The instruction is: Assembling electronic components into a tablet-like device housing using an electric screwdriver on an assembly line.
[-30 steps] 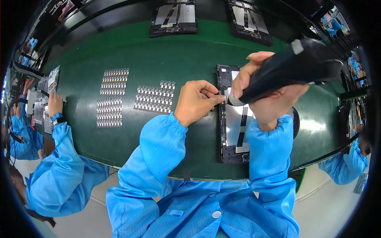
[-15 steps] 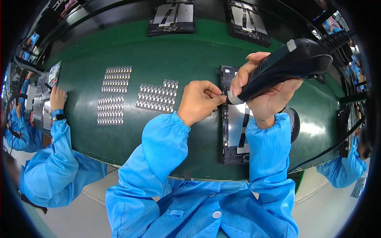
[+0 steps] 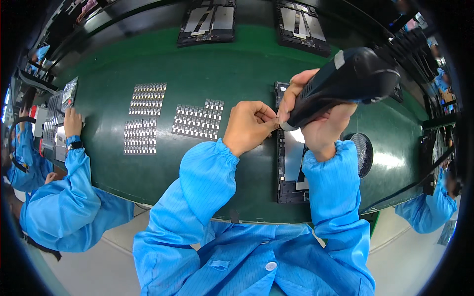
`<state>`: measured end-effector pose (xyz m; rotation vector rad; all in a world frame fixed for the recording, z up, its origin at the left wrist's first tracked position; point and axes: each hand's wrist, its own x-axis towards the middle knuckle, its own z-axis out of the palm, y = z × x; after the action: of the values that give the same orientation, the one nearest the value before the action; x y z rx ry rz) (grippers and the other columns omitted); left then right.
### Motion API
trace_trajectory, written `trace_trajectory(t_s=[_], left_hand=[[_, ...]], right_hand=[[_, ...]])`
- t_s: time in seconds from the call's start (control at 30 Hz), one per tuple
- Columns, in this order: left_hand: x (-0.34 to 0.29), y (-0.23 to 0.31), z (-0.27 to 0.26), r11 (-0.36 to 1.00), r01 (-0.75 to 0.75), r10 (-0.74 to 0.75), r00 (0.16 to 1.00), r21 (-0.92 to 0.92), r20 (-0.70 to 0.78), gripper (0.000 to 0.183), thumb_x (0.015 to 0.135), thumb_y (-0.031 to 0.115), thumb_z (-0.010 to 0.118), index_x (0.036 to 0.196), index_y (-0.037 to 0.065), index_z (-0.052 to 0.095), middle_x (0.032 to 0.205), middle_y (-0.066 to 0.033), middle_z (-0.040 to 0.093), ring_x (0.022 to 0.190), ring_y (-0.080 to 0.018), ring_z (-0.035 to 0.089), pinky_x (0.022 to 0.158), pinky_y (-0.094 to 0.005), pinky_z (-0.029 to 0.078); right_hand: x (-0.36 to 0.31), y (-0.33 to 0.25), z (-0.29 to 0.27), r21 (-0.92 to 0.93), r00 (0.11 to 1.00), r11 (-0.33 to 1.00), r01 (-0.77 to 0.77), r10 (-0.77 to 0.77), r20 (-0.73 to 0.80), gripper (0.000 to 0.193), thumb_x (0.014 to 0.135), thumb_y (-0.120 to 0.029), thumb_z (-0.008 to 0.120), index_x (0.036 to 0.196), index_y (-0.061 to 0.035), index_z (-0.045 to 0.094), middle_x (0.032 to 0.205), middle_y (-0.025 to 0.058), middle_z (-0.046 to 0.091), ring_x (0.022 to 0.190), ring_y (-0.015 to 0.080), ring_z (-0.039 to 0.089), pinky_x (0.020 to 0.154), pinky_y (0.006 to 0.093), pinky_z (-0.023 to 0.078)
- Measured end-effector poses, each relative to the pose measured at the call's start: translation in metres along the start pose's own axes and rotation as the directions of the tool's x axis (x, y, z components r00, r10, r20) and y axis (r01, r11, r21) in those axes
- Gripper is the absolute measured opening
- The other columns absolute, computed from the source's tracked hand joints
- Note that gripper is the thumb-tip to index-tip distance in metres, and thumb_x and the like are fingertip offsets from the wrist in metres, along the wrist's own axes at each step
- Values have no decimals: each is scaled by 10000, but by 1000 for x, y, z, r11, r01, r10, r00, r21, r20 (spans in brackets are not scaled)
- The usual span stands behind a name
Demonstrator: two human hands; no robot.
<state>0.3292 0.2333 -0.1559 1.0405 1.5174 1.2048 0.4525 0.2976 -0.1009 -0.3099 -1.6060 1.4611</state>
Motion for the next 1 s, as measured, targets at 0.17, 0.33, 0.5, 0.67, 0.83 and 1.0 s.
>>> trace_trajectory(t_s=[0.17,0.33,0.5,0.67,0.83,1.0], left_hand=[[-4,4,-33,994,-67,67,998,92,4,258,718,101,761,897,-50,653,733,-98,658,603,-140,618,552,-258,495],[-14,5,-112,661,-125,296,949,740,-105,384,621,109,805,969,23,666,926,-98,608,822,-223,591,684,-324,477],[-9,5,-111,632,-120,230,972,765,-38,378,576,93,827,901,16,650,883,-84,594,813,-213,567,681,-309,462],[-2,6,-93,676,-101,197,979,730,-47,356,558,74,832,837,0,623,810,-68,609,769,-188,568,667,-300,451],[-3,6,-95,930,46,-12,996,365,-93,270,685,-55,739,923,-28,615,747,-19,605,666,-71,557,621,-179,459],[-3,-1,-96,945,-1,45,991,326,-126,226,675,-38,755,884,-39,667,714,-32,625,641,-78,559,619,-199,467]], right_hand=[[-7,-21,-30,60,985,996,71,-60,-164,964,746,-847,221,1083,11,502,632,102,535,516,195,542,491,318,463],[-42,-63,-102,82,937,989,127,-92,-336,977,767,-828,221,1133,39,483,625,101,545,488,192,529,475,318,456],[-82,-55,-161,69,888,977,204,-154,-433,887,802,-787,211,1085,9,481,644,106,527,514,201,520,486,333,443],[-97,-44,-167,0,869,986,169,-149,-473,883,805,-779,243,1139,10,456,663,105,527,519,190,521,489,325,443],[-92,-42,-166,-37,875,988,147,-148,-460,876,816,-762,247,1114,30,473,654,103,548,524,174,540,495,298,453],[-89,-40,-161,-84,888,993,86,-115,-445,873,815,-765,237,1104,21,480,648,97,549,528,164,544,512,287,462]])
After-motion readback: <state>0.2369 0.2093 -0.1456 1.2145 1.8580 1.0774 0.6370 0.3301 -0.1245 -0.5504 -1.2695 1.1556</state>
